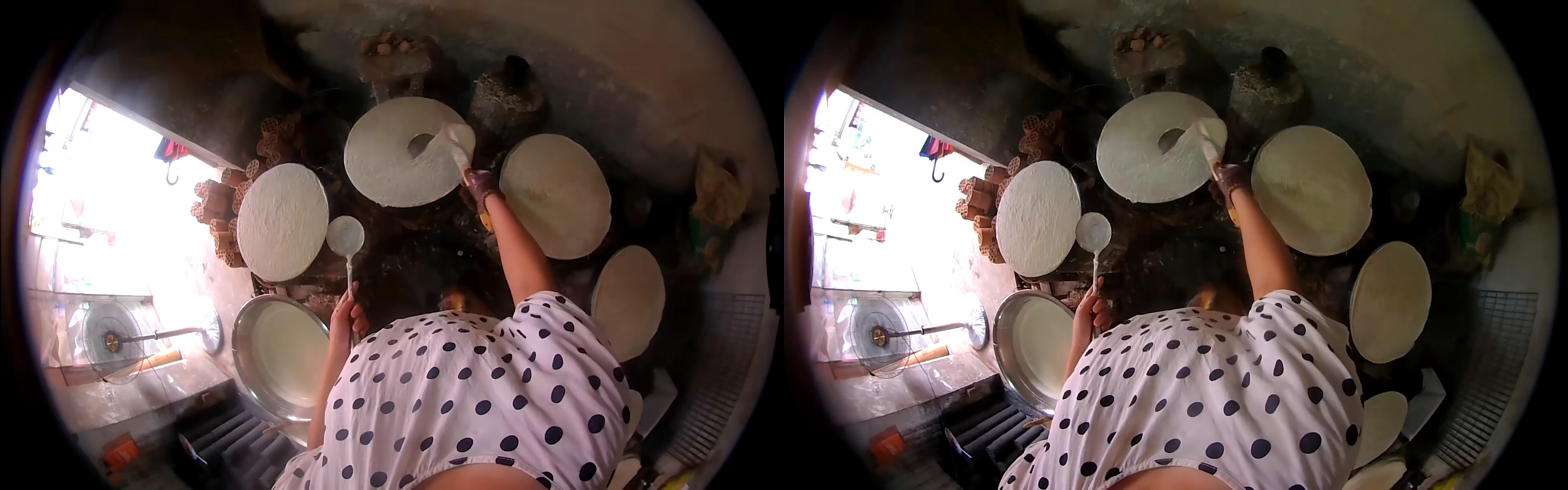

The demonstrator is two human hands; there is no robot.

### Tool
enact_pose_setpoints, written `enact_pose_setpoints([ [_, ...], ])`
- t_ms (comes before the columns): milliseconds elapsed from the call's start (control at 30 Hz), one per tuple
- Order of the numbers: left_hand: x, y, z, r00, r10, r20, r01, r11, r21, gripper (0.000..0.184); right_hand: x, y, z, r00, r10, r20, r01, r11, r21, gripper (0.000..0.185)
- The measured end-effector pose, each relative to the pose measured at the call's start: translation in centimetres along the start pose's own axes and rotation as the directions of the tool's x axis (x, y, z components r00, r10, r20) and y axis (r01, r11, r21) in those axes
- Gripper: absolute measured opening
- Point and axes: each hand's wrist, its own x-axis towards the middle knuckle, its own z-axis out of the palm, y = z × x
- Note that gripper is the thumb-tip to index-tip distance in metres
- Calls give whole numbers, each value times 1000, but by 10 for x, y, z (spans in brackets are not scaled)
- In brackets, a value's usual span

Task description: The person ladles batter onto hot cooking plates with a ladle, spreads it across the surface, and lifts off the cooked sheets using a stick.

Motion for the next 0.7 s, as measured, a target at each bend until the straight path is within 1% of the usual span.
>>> enact_pose_setpoints([
  [33,3,0,-1,1000,1,13,0,1000,-24,39,-23,-5,2,992,-106,67,111,991,-76,28],
  [67,3,1,-1,1000,2,17,-1,1000,-23,39,-9,10,-3,957,-235,172,273,929,-251,29],
  [100,3,2,-1,1000,12,12,-11,1000,-15,38,36,53,-4,805,-581,123,593,784,-181,31],
  [133,3,3,-1,1000,26,6,-26,1000,-8,38,71,88,-2,535,-843,55,841,526,-130,34],
  [167,4,2,-6,999,34,24,-33,999,-10,37,49,91,-2,559,-824,-92,752,551,-362,37],
  [200,3,2,-5,999,38,20,-38,999,-12,37,9,86,-2,545,-803,-242,598,574,-559,40],
  [233,2,3,-4,999,33,-5,-33,999,4,37,-58,52,6,821,-496,-283,294,791,-536,40],
  [267,2,3,-2,999,28,-28,-27,999,21,37,-6,87,11,805,-545,-234,312,725,-614,43],
  [333,5,3,-1,1000,14,-23,-13,999,35,37,-16,80,32,812,-580,-70,372,605,-704,40],
  [367,6,2,-1,1000,0,-12,0,999,47,36,-23,65,29,862,-492,122,469,680,-563,39],
  [400,5,2,0,1000,-5,-13,6,999,51,36,21,78,22,825,-528,201,549,665,-507,38],
  [433,7,3,1,1000,-5,-28,8,995,97,36,10,67,11,807,-587,70,516,643,-566,37],
  [467,8,4,3,999,-2,-45,8,990,137,36,-2,57,3,765,-641,-53,476,620,-623,37],
  [500,9,3,5,999,0,-46,6,992,128,36,-2,61,-3,765,-642,-47,477,614,-629,37],
  [567,10,3,8,1000,-9,-20,12,987,157,37,-1,79,-9,838,-528,-139,373,739,-561,37],
  [600,14,3,9,1000,-7,-24,10,988,154,37,5,82,-8,839,-528,-133,375,737,-562,37],
  [633,17,2,9,999,-31,-17,33,984,174,36,11,86,-7,874,-486,-16,406,747,-527,37],
  [667,21,2,11,998,-56,-9,56,979,197,36,19,85,-10,789,-611,53,541,653,-530,38],
  [700,24,4,17,997,-75,-36,81,979,187,37,24,81,-13,683,-720,121,660,538,-524,39],
])
